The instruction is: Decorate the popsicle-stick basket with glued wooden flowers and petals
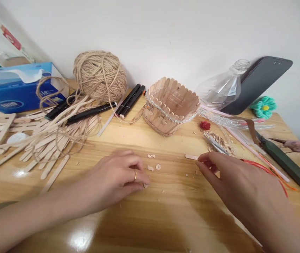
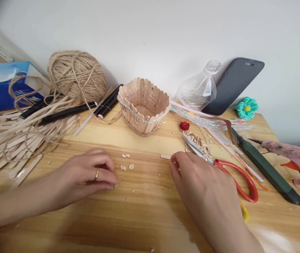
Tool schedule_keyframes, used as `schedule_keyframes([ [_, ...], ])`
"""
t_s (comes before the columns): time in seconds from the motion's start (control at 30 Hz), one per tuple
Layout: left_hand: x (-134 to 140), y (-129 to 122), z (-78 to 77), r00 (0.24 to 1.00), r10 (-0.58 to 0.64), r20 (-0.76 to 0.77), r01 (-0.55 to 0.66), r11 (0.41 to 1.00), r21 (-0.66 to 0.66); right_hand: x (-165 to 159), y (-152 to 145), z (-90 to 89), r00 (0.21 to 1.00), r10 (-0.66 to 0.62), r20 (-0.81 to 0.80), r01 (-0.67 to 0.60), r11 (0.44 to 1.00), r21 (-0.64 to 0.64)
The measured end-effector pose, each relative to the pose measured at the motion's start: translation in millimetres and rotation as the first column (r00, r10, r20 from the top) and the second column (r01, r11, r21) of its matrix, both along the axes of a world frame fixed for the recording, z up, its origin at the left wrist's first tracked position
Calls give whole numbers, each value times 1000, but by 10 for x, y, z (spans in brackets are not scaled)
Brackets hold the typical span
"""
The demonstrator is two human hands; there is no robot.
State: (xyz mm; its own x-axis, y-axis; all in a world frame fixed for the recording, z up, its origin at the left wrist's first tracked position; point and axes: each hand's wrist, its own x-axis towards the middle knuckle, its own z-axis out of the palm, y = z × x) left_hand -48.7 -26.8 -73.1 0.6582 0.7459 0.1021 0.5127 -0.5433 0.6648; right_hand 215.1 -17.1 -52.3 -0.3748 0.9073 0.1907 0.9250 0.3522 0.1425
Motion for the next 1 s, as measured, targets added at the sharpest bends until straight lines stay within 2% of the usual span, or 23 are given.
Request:
schedule_keyframes([
  [0.17,77,8,-37,999,6,-45,-5,1000,25,-33,-37,21,998,20,-57,-20,1000,10],
  [0.27,152,20,-53,996,74,-43,-72,997,37,-39,-38,41,996,29,-83,-28,1000,14],
  [0.37,191,39,-36,989,144,24,-145,988,61,-35,-32,52,993,55,-105,-54,999,7],
  [0.47,148,67,21,960,278,40,-278,960,12,-21,-29,59,992,59,-112,-57,998,19],
  [0.57,47,106,78,890,455,-2,-455,890,-32,-12,-25,82,988,60,-143,-51,996,69],
  [0.63,-14,139,108,866,500,22,-500,866,13,-15,-23,115,975,80,-208,-58,992,108],
  [0.73,-49,212,180,887,455,80,-459,848,266,-22,-27,183,944,93,-318,-48,988,146],
  [0.8,-17,286,264,924,377,66,-364,810,461,-24,-37,227,925,69,-374,-9,987,160],
  [0.87,58,388,367,951,309,-9,-245,773,585,-21,-46,256,913,35,-406,40,984,175],
  [0.93,158,516,458,958,247,-143,-105,771,627,-13,-49,268,910,13,-415,65,983,174],
  [1.0,253,658,515,936,222,-273,-19,807,591,-1,-41,270,904,7,-428,76,982,175],
])
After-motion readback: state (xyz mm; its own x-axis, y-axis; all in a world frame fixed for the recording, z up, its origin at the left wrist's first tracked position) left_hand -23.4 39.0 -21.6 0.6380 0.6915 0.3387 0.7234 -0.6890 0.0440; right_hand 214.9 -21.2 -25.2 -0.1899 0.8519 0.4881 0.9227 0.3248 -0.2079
